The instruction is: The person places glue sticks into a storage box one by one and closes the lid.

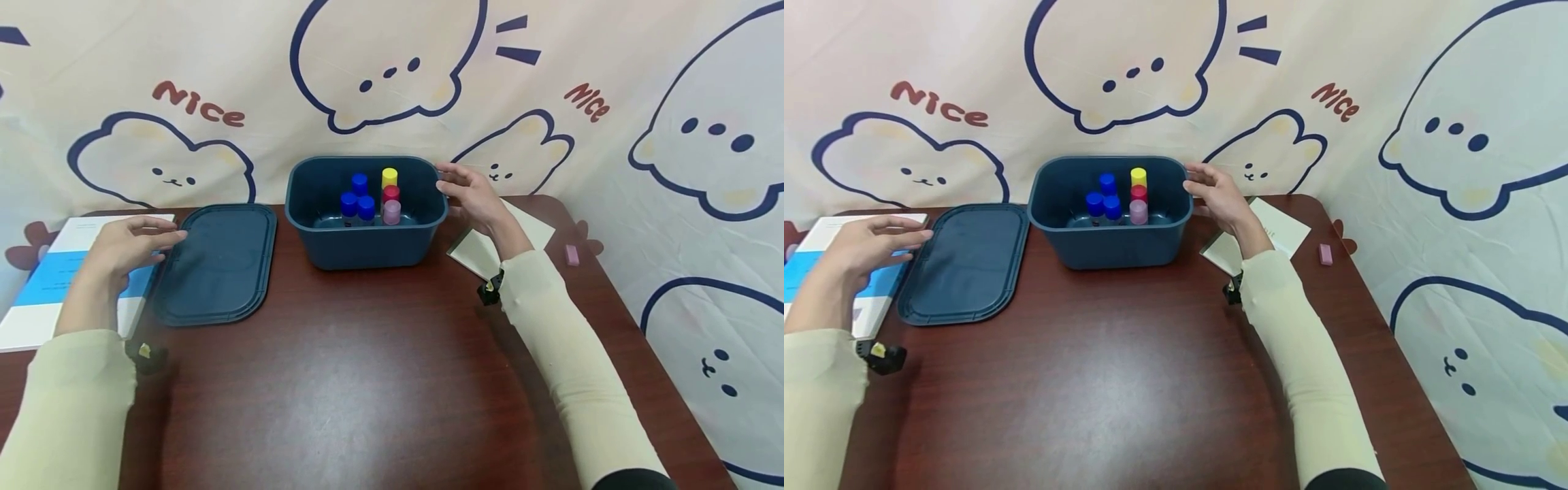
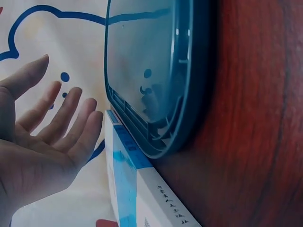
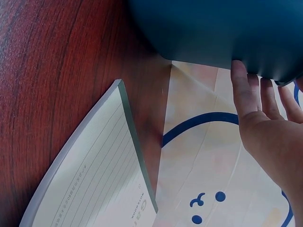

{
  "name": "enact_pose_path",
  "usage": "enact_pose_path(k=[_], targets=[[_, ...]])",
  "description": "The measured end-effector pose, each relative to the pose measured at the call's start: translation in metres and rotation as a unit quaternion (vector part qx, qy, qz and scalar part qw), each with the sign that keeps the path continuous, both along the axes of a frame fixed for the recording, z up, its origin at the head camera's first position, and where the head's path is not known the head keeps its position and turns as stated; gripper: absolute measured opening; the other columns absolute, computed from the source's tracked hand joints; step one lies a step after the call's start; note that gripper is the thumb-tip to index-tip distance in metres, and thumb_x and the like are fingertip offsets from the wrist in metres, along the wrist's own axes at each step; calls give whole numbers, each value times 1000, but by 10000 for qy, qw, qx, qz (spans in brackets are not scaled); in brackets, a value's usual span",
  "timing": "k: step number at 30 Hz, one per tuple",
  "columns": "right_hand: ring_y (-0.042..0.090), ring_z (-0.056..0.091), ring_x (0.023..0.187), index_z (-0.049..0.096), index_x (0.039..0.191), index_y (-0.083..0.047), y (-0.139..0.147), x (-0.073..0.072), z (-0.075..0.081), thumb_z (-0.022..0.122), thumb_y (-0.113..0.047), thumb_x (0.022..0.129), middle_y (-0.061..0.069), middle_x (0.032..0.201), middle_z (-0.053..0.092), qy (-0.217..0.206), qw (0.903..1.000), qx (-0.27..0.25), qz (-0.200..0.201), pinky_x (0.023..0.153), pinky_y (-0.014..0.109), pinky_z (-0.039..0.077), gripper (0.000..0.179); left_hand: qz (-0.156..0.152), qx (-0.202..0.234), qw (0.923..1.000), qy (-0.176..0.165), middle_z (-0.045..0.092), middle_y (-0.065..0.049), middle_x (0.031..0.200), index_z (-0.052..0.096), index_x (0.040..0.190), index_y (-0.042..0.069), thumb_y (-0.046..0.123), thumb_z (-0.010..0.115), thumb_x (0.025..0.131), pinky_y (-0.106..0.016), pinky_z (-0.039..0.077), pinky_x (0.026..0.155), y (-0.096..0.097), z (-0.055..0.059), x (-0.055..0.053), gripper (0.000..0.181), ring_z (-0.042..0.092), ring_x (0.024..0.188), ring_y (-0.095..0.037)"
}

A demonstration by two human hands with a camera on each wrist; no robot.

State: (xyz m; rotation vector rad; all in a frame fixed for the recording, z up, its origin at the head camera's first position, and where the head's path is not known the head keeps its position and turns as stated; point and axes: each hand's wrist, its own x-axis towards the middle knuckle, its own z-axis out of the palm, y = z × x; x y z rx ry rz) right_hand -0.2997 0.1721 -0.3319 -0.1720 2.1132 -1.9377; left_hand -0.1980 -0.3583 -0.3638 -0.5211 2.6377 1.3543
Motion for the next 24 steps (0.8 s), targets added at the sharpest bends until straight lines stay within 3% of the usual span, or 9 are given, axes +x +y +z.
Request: enact_pose_path(k=[1,10,16,24], targets=[[33,54,124,46,151,-13,0,0,0,55,-14,106,11,148,48,-4,10000,-6,-1,105,50,47,46,20,21,10000,-38,30,-33,155,42,145,-2,57,65,93,-64,35,109,-1,0,0,83,39,136,-51],[33,54,124,46,152,-13,0,-1,0,55,-13,106,11,148,48,-40,10000,-54,27,106,51,46,47,235,206,9990,-320,15,-32,162,34,153,1,67,62,89,-78,16,107,-11,-6,2,96,24,143,-57],[32,54,124,46,152,-14,-1,-1,0,55,-13,106,11,148,48,-70,10000,-23,10,106,51,46,47,158,168,9996,-178,20,-36,159,34,152,-1,64,59,92,-75,22,108,-12,-11,4,92,29,139,-59],[32,54,123,46,152,-14,0,-1,0,55,-13,106,10,148,48,-68,10000,-30,-21,105,50,47,47,162,-145,9997,-134,27,-38,153,33,152,-4,60,52,98,-72,32,106,-10,-11,4,86,34,133,-59]])
